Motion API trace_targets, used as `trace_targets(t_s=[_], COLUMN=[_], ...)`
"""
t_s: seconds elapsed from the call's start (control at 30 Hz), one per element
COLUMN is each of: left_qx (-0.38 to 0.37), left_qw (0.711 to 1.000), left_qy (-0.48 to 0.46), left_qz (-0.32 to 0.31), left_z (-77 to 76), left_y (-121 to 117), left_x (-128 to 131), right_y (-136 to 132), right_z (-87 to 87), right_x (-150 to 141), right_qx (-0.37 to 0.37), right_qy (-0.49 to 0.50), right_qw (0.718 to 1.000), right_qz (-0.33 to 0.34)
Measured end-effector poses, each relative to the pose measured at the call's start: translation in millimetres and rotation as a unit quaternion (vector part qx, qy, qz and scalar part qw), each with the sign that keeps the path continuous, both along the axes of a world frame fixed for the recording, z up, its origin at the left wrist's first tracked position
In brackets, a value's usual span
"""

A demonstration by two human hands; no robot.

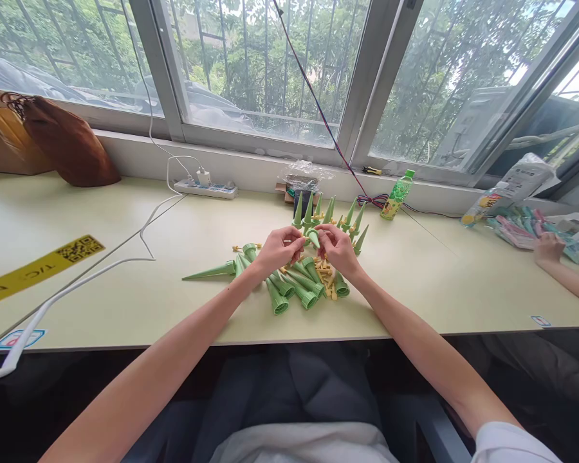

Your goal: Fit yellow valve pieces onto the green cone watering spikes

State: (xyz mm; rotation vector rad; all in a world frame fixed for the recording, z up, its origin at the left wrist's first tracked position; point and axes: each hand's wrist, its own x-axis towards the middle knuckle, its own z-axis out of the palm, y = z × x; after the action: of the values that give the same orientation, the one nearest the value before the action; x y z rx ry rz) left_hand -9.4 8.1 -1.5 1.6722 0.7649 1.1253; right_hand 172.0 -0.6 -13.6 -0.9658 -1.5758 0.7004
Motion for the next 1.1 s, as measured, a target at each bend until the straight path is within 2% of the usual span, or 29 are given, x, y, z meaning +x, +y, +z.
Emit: trace_targets(t_s=[0.27, 0.6, 0.87, 1.1], left_qx=[-0.089, -0.073, 0.033, 0.200], left_qw=[0.995, 0.997, 0.997, 0.968], left_qy=[-0.035, -0.024, 0.062, 0.139], left_qz=[-0.008, -0.024, 0.017, 0.065], left_z=[1.3, -0.4, -0.1, -9.4], left_y=[3, 2, 0, 4], left_x=[-2, -4, -3, -1], right_y=[-3, 1, -1, -4], right_z=[1.7, -1.2, 2.0, 4.7], right_x=[3, 0, 1, 4], right_qx=[0.069, 0.052, -0.003, -0.068], right_qy=[-0.041, -0.004, 0.007, 0.003], right_qw=[0.997, 0.999, 1.000, 0.997], right_qz=[0.006, 0.004, 0.017, 0.048])
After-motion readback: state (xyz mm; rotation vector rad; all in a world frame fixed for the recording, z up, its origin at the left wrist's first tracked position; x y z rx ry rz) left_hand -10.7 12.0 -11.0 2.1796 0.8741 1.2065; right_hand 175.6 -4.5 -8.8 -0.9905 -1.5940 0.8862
